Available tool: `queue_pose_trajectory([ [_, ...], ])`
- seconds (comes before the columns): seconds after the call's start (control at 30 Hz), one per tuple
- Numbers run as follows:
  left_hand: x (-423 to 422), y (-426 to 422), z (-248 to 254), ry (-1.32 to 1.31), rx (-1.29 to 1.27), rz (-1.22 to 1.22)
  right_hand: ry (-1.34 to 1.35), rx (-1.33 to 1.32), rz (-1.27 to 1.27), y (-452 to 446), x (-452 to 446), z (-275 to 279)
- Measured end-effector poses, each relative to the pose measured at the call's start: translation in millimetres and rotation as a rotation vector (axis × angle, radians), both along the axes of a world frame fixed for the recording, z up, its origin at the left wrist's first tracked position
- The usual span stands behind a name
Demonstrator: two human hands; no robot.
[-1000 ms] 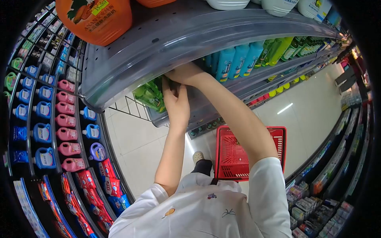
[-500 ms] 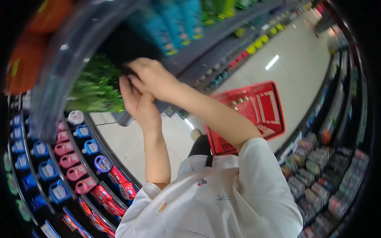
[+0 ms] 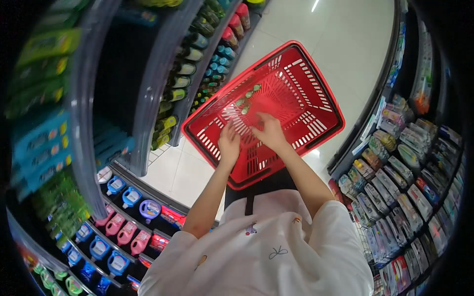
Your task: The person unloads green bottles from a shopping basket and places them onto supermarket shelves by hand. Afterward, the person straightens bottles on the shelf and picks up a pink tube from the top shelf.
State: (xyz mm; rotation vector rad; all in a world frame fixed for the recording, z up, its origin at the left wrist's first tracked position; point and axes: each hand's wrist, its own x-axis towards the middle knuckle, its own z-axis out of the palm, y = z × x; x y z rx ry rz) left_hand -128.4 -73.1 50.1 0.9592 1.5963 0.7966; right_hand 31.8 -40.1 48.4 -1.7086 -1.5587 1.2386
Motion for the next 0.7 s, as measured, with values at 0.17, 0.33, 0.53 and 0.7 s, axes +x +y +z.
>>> queue_pose_trajectory([
  [0.17, 3.4, 25.3, -97.5, 0.179, -0.174, -0.098, -0.092, -0.094, 0.102, 20.6, -5.5, -99.6],
  [0.33, 18.5, 37.3, -136.4, 0.479, -0.160, -0.233, -0.252, -0.181, 0.315, 29.9, -15.6, -144.7],
  [0.53, 25.6, 28.7, -21.0, 0.371, -0.178, -0.160, -0.121, 0.193, 0.588, 25.8, 4.0, -83.4],
  [0.7, -2.3, -27.6, 132.6, 0.488, 0.320, 0.139, 0.091, 0.580, 0.780, 34.6, -21.5, 88.1],
])
